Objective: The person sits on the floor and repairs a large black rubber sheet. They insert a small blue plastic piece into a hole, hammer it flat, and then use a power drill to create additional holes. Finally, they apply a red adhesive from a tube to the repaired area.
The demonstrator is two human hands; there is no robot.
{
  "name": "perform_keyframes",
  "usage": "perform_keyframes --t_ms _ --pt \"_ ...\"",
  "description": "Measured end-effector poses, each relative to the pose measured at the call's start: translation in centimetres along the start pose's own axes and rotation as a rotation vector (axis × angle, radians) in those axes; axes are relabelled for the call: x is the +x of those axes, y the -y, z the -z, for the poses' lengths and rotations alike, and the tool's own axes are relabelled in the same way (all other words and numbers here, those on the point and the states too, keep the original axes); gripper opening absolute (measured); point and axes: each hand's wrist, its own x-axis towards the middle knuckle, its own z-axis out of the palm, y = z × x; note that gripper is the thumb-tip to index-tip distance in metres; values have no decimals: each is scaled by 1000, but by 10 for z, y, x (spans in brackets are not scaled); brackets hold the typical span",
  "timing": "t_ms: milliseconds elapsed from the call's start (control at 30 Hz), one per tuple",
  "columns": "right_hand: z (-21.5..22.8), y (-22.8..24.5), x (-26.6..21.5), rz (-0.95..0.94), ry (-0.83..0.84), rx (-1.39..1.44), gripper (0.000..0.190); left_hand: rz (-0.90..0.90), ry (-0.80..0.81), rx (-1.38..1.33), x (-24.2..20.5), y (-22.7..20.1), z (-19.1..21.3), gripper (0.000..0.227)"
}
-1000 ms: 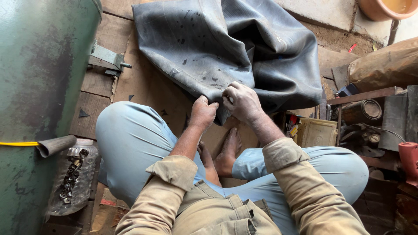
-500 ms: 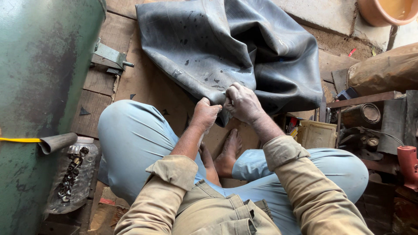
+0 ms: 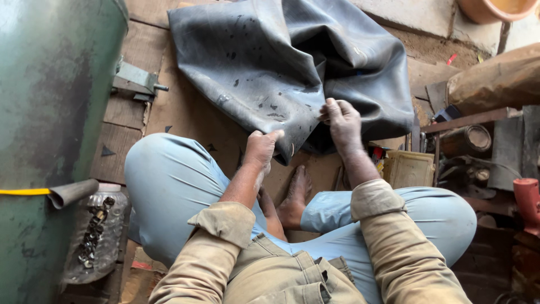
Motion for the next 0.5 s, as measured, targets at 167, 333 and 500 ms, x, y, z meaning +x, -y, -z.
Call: perform_keyframes --t_ms 167,333,500 --pt "72 20 -5 -155 -325 305 17 -53 -169 -83 12 5 -17 46" --pt "215 10 -27 -166 -832 624 11 -68 -162 -168 18 12 -24 48" --pt "390 -49 -72 -17 -1207 896 18 -48 -148 -198 14 3 -30 42"
